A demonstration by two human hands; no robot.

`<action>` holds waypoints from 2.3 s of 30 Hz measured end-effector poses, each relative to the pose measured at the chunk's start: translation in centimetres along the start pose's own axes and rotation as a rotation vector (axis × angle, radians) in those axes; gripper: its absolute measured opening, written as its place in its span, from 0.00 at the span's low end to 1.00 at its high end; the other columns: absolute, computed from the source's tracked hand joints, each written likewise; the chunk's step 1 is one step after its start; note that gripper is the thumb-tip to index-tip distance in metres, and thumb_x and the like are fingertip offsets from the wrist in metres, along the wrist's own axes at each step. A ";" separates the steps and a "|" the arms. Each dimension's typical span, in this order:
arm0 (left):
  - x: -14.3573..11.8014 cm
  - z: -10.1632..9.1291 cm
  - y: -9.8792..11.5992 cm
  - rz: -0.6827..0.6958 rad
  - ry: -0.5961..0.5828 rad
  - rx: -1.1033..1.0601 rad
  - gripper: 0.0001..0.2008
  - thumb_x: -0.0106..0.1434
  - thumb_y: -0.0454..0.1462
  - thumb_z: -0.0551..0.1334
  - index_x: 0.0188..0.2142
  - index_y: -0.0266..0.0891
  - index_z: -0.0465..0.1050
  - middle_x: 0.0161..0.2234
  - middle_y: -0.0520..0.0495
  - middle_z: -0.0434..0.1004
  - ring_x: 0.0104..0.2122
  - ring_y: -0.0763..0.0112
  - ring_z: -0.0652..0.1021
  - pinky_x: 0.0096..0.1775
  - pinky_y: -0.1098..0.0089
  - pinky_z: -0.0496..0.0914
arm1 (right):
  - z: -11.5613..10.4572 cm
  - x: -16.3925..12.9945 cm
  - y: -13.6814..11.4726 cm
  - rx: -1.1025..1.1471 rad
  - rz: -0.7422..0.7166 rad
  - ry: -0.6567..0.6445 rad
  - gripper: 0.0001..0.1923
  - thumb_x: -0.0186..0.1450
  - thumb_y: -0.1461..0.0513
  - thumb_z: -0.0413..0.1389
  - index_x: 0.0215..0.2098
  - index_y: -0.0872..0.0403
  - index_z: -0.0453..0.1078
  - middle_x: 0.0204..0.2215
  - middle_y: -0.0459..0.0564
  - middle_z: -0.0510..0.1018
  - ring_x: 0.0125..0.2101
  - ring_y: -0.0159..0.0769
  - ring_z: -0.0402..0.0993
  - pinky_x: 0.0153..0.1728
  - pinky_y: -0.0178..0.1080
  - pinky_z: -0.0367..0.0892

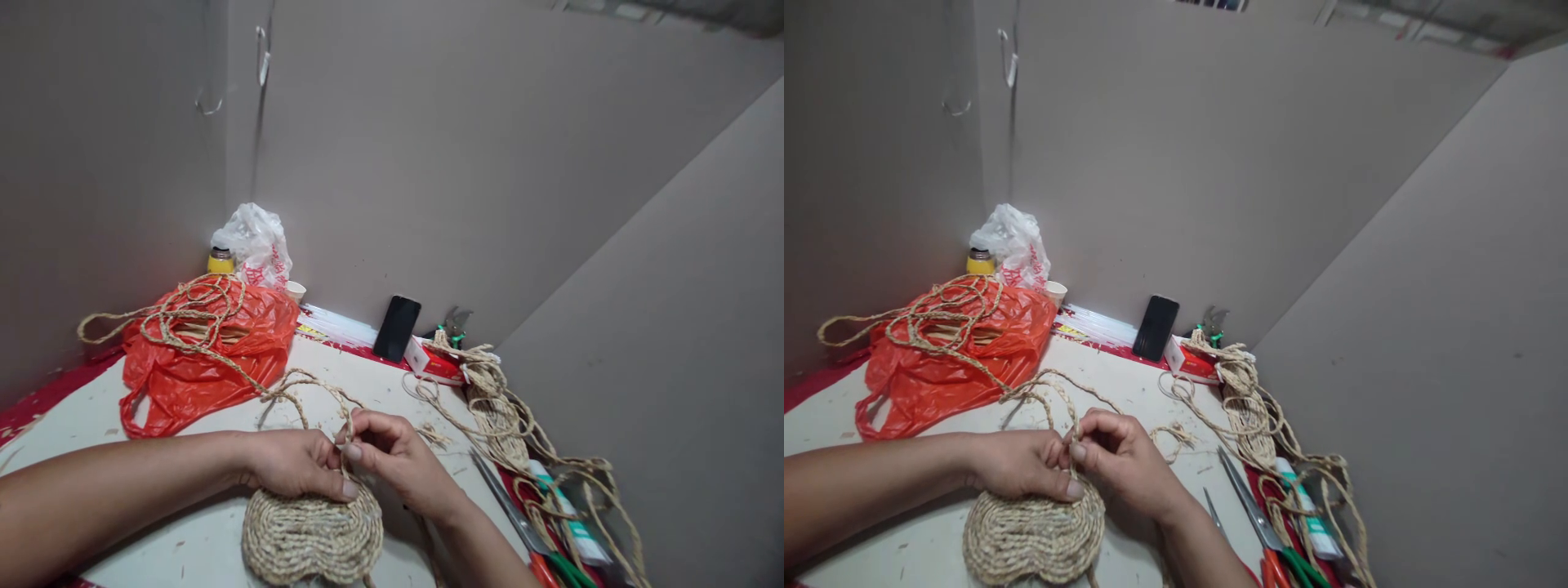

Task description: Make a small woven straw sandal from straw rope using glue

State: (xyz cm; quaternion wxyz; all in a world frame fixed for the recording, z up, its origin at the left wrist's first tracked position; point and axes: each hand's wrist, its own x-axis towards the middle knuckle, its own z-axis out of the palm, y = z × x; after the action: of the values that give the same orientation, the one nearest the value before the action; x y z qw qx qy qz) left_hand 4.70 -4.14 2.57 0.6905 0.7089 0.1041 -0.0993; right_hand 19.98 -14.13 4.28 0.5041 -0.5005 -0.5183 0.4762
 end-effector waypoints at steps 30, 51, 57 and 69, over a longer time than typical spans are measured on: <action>2.4 -2.4 -1.0 0.315 0.769 -0.238 0.16 0.56 0.48 0.57 0.27 0.34 0.67 0.21 0.52 0.68 0.21 0.75 0.67 0.26 0.73 0.62 | -0.3 0.7 0.3 -0.157 0.161 0.252 0.16 0.53 0.52 0.63 0.28 0.58 0.70 0.18 0.45 0.73 0.15 0.23 0.53 0.16 0.30 0.46; 2.2 -1.7 -1.5 0.405 0.797 -0.077 0.18 0.61 0.48 0.56 0.25 0.35 0.68 0.20 0.53 0.66 0.21 0.75 0.66 0.24 0.75 0.60 | 0.0 -0.1 0.9 -0.620 -0.009 0.148 0.19 0.67 0.53 0.47 0.25 0.54 0.68 0.19 0.45 0.71 0.20 0.31 0.64 0.22 0.32 0.57; 1.6 -1.2 -0.8 0.413 0.779 -0.094 0.18 0.60 0.49 0.57 0.28 0.34 0.69 0.22 0.52 0.68 0.23 0.75 0.67 0.26 0.75 0.61 | -0.7 0.4 1.3 0.063 0.324 0.005 0.20 0.60 0.47 0.55 0.29 0.56 0.68 0.15 0.41 0.68 0.11 0.22 0.57 0.12 0.27 0.44; 1.5 -1.1 -0.4 0.424 0.770 -0.241 0.19 0.59 0.50 0.58 0.31 0.34 0.70 0.24 0.50 0.71 0.23 0.74 0.70 0.27 0.73 0.64 | -1.9 1.0 2.2 0.079 0.231 0.097 0.19 0.57 0.49 0.61 0.26 0.56 0.64 0.14 0.45 0.75 0.09 0.20 0.53 0.12 0.28 0.38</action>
State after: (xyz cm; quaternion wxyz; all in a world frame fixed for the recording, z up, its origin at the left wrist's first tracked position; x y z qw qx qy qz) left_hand 6.06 -3.00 1.83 0.6841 0.6144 0.2166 0.3280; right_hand 21.95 -13.07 2.23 0.4895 -0.5592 -0.4130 0.5264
